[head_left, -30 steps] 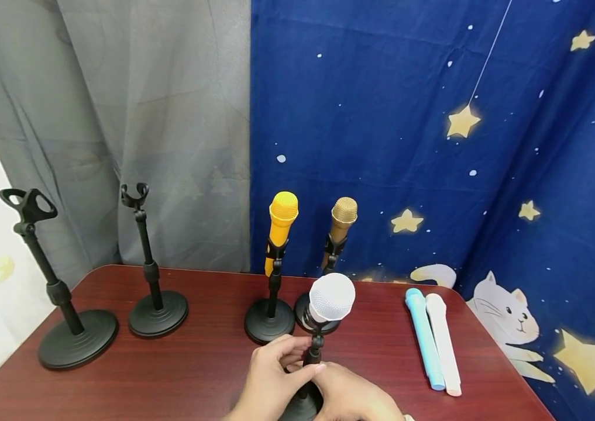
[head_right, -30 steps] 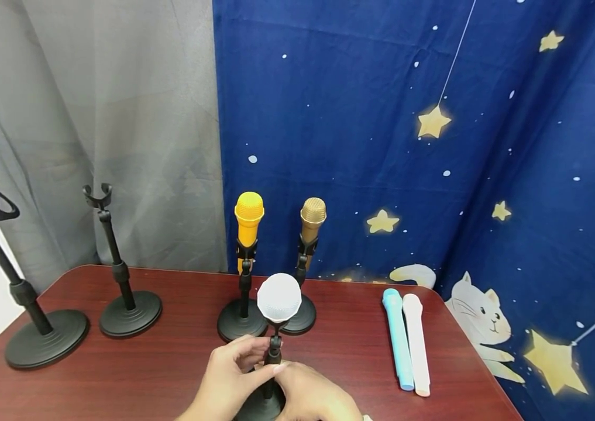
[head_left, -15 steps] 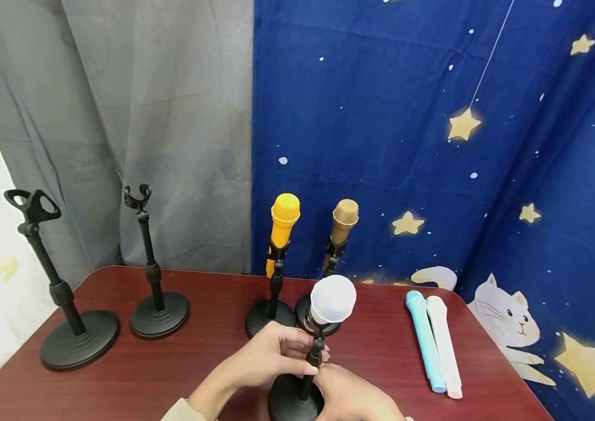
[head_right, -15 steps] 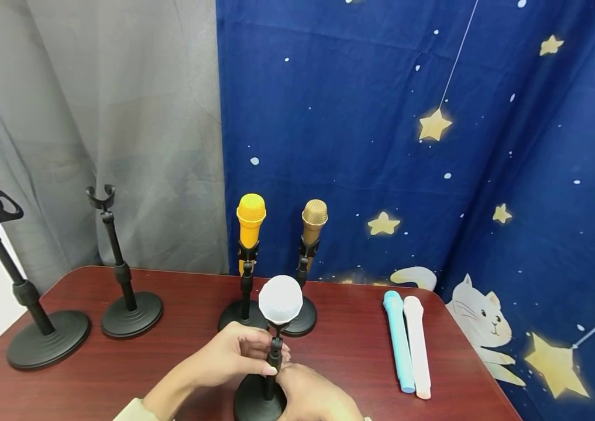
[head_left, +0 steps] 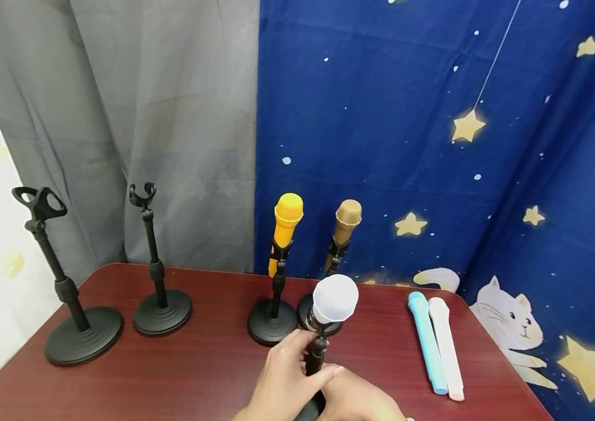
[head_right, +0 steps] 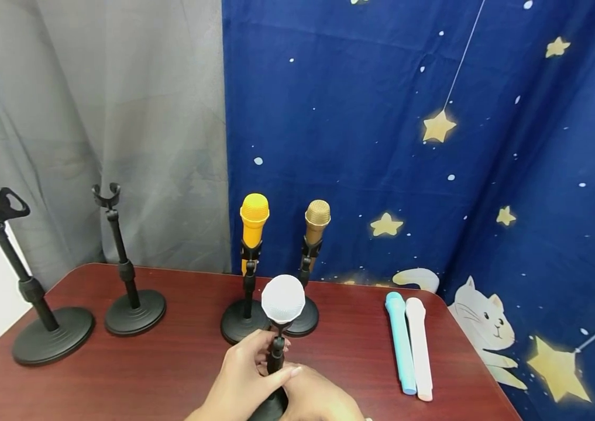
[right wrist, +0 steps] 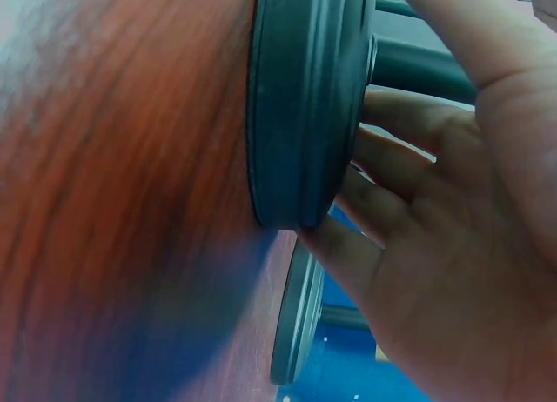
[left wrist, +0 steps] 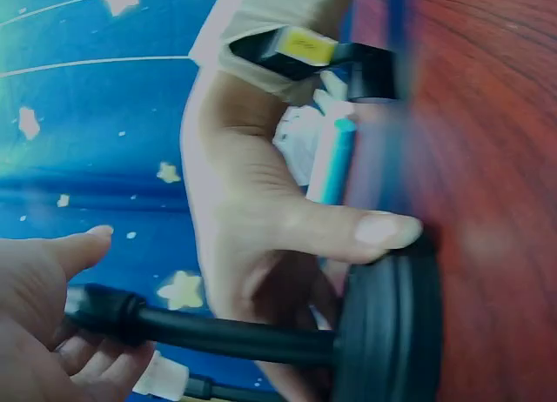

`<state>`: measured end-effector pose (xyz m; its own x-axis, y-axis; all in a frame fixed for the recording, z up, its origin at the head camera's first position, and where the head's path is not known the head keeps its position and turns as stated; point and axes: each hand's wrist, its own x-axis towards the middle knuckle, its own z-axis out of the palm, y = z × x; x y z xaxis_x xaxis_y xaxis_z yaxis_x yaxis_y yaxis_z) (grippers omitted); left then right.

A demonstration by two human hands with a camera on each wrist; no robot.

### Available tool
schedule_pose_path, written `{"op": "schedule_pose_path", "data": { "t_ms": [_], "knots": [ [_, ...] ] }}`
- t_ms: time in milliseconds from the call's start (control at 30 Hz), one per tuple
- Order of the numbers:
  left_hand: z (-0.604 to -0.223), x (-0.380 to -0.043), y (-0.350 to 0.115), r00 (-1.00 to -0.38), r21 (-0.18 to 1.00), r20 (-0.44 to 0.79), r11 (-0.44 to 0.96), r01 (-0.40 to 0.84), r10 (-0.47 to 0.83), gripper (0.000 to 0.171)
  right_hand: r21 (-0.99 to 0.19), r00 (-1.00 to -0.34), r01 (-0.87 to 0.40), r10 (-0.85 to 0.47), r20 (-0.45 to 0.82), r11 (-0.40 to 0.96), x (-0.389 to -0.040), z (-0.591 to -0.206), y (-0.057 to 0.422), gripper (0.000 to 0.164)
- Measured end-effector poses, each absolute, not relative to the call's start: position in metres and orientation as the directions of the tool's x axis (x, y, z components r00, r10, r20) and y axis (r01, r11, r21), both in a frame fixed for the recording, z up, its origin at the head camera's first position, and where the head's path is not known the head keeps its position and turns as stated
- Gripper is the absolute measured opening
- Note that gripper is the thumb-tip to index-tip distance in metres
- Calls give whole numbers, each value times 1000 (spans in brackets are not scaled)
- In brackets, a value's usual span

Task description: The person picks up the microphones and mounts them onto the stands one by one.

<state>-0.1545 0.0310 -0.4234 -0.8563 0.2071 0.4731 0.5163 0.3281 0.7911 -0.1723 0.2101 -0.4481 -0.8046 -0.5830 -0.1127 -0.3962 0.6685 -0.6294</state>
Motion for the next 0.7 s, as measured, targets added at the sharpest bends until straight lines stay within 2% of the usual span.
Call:
{"op": "schedule_pose_path", "data": {
  "t_ms": [100,200,300,400,567,700],
  "knots": [
    [-425,-153,36,-878,802,455,361,476,147,36,-644,-804,-379,-581,-127,664,-172,-449,210,73],
    [-426,-155,38,-881,811,465,355,465,93,35,-655,-785,-414,-613,-94,632,-172,-450,210,72],
    [-426,-156,40,-873,810,485,350,470,49,36,-637,-762,-475,-646,-47,607,-173,-451,210,77],
    [-427,-157,40,-864,802,503,358,478,26,39,-621,-766,-484,-641,-41,617,-173,-451,209,82],
    [-425,-159,36,-836,772,547,362,523,43,39,-599,-773,-493,-634,-31,631,-173,-451,210,86],
    [-422,-163,29,-845,782,519,329,530,127,35,-597,-775,-493,-632,-30,633,-174,-451,211,82]
  ]
}}
